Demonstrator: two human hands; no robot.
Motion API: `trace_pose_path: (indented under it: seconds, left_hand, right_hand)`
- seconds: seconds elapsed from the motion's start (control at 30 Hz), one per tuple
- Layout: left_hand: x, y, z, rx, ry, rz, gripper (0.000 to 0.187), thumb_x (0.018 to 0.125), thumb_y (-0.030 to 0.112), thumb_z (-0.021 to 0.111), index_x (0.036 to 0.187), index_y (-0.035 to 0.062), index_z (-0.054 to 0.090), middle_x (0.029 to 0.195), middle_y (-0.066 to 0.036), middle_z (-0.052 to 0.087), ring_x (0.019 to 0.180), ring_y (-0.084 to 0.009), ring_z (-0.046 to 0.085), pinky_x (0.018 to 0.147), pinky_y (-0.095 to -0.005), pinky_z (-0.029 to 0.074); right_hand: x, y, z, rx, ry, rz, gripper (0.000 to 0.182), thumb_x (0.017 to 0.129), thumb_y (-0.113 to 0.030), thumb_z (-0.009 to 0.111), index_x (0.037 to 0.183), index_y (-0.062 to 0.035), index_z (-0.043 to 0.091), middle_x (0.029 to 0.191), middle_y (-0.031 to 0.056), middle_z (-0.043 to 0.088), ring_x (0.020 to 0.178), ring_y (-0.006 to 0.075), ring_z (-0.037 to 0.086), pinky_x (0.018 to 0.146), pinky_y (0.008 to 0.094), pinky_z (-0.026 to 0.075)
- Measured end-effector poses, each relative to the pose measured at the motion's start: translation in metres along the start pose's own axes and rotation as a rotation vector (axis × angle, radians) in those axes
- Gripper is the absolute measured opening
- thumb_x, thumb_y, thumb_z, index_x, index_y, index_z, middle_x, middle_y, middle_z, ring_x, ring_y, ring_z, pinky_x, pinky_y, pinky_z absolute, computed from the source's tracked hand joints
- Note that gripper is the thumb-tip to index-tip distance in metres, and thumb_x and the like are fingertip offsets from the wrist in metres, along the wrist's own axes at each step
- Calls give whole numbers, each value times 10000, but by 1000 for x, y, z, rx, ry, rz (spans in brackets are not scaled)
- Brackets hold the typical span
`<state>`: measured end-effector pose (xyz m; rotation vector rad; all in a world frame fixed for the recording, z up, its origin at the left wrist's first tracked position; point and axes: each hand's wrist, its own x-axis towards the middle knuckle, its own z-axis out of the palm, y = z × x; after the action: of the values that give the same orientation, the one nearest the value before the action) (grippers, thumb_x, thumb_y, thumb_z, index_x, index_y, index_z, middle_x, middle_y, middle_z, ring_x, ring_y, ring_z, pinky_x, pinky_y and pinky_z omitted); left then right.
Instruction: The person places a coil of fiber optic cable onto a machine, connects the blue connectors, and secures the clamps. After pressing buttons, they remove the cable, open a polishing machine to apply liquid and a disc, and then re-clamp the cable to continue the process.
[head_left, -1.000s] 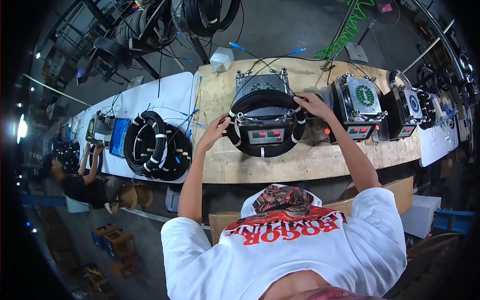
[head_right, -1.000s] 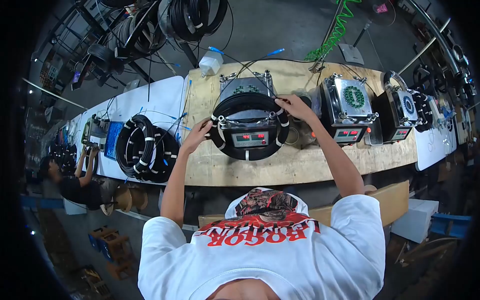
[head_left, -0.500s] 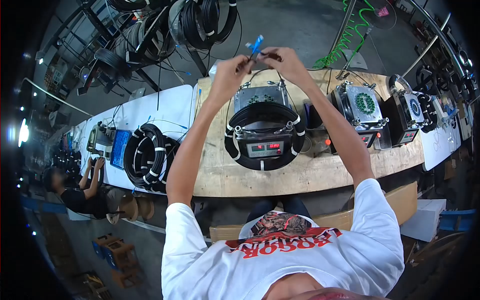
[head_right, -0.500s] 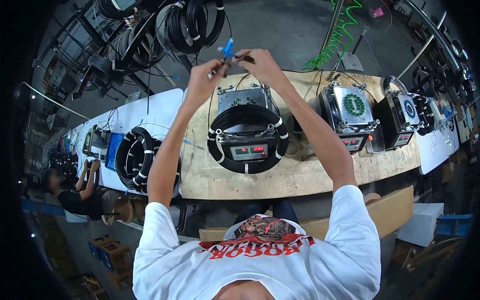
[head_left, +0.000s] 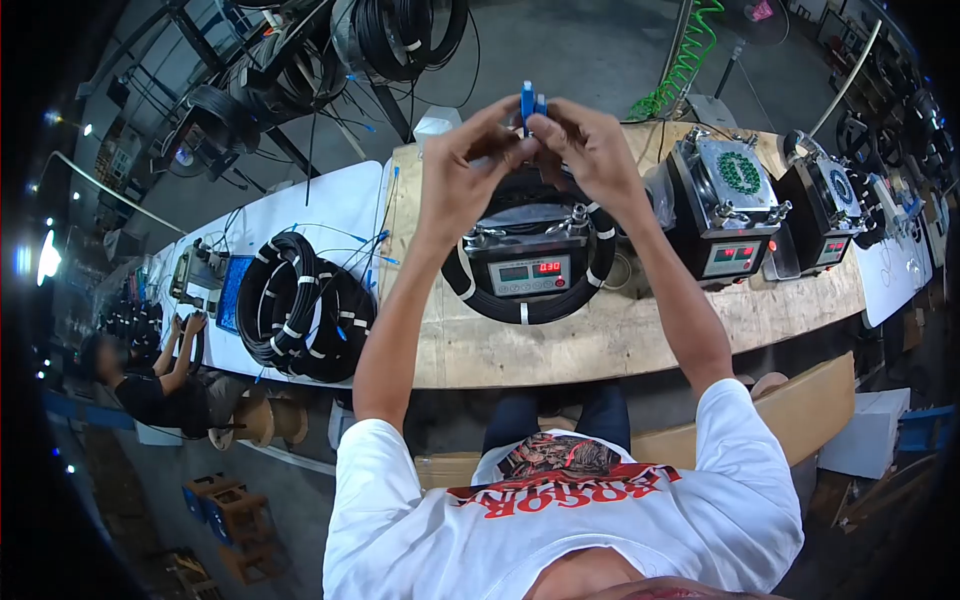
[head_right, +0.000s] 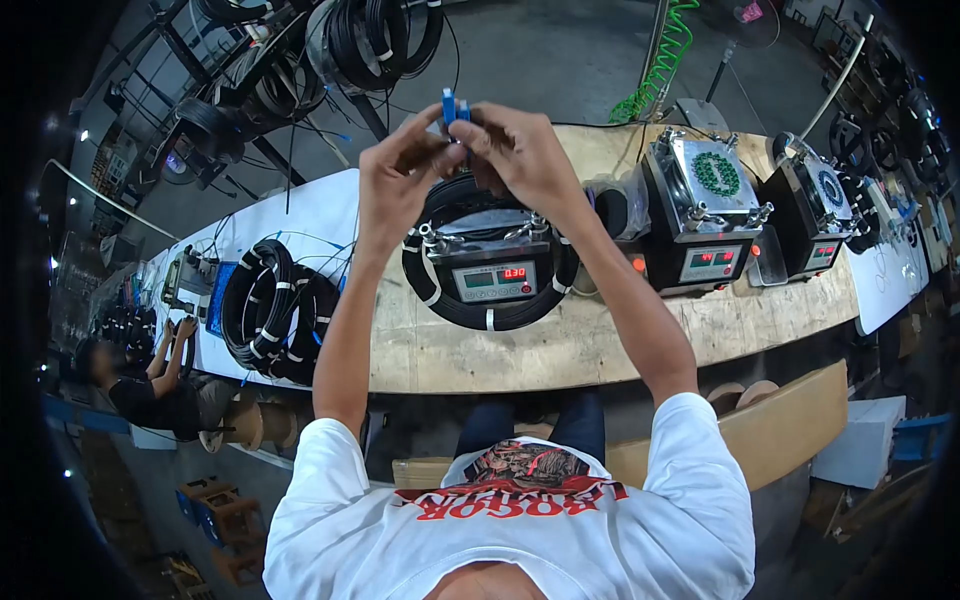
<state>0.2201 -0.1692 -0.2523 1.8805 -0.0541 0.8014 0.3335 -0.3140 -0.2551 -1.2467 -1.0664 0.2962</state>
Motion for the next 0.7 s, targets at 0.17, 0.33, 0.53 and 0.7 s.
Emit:
trace_pose_path:
  seconds: [0.17,0.33,0.53,0.7]
  left_hand:
    - [-52,-2,11,77,11,190,411,870,-29,748,1269,60,718,990,-56,696,897,-136,687,780,-279,577]
    - [-95,2,15,52,-9,211,394,904,-29,710,1290,50,703,1053,-86,713,937,-179,692,845,-305,553]
    - [-119,8,27,90,37,357,394,938,-34,660,1326,40,671,1073,-114,708,1016,-211,682,885,-304,522]
    - [-127,0,33,78,14,282,383,935,-34,653,1309,44,674,1107,-135,742,1000,-242,676,921,-351,469]
  right_hand:
    - [-52,9,16,-13,23,-168,276,998,-231,689,1036,41,715,816,0,558,644,60,526,558,245,415]
    - [-96,-4,32,-42,60,-154,245,980,-174,702,1062,55,729,873,8,553,665,70,537,589,262,433]
    - [-125,-13,38,-122,190,-225,184,944,-47,713,1099,51,704,998,57,705,814,93,668,706,229,539]
    - [-137,-21,37,-167,222,-191,167,931,-28,725,1078,40,685,965,59,726,913,104,687,804,233,564]
